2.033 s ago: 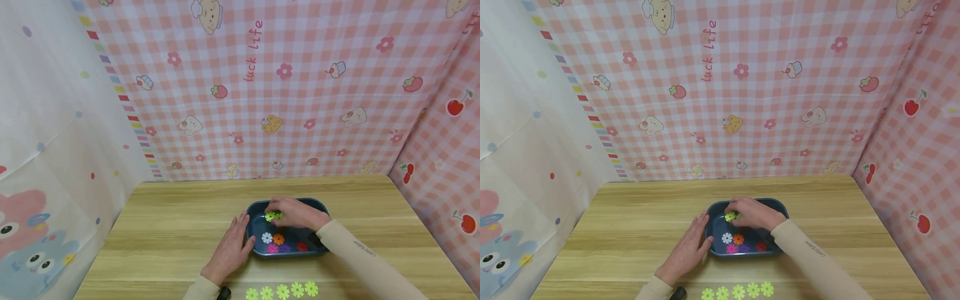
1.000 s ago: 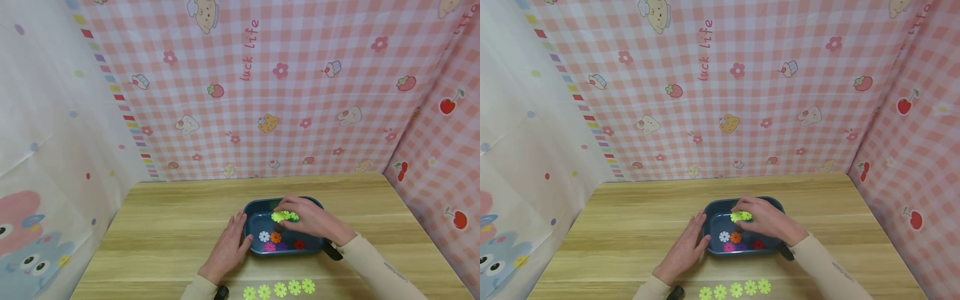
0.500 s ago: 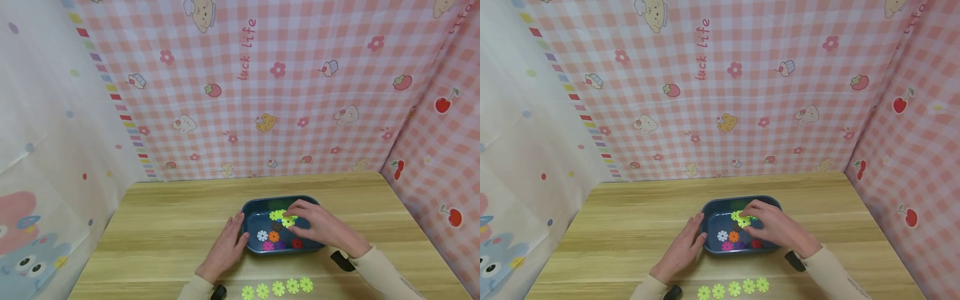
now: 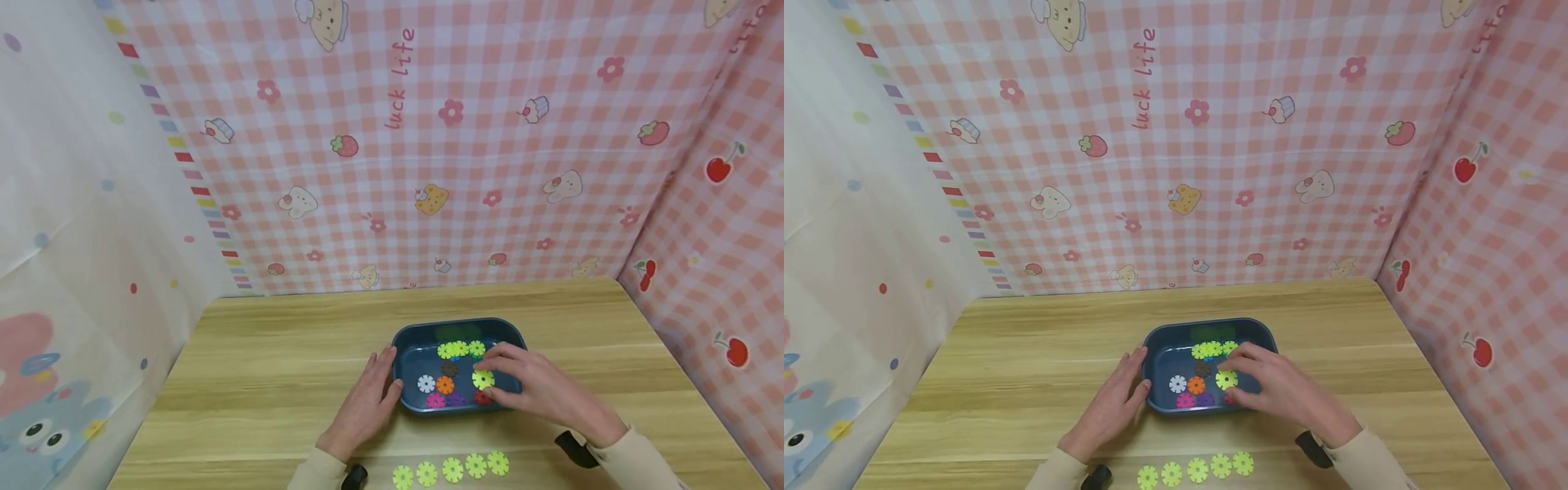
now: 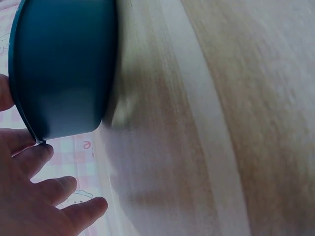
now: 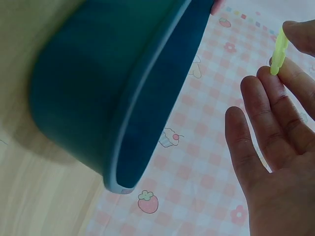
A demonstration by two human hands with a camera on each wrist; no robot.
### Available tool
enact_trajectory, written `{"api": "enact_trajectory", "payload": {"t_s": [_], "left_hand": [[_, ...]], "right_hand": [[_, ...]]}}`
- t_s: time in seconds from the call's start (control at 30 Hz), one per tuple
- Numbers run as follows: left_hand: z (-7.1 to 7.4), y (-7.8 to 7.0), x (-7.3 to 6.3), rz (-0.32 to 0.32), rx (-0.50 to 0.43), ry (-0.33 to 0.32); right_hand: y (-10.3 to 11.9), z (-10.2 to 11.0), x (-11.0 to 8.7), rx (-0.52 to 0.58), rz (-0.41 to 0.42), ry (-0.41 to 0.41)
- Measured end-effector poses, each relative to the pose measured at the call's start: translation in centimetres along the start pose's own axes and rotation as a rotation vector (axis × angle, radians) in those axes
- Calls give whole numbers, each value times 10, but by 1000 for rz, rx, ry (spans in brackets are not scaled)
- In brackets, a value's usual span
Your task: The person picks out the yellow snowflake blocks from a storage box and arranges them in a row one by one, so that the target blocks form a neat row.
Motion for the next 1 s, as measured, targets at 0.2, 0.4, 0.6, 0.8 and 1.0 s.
{"api": "enact_trajectory", "payload": {"t_s": [0.2,0.4,0.6,0.8,1.0], "left_hand": [[-1,-1,0,2,-7,6],[-1,-1,0,14,-17,9],[0,0,0,21,-16,8],[-1,1,1,23,-14,8],[-2,1,2,17,-9,0]], "right_hand": [[3,-1,-13,-3,55,-67],[4,-2,-25,-17,82,-123],[6,-4,-36,-50,90,-153],[7,-6,-45,-48,102,-158],[7,-12,-55,-59,142,-200]]}}
Point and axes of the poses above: each hand's wrist, its own x-axis towards the middle knuckle, its own z-axis out of the back of the hand, y = z × x, the point moved 7 cm from there along x, towards the middle knuckle, and after that the axes turned 12 degrees about y, right-handed, at the moved point
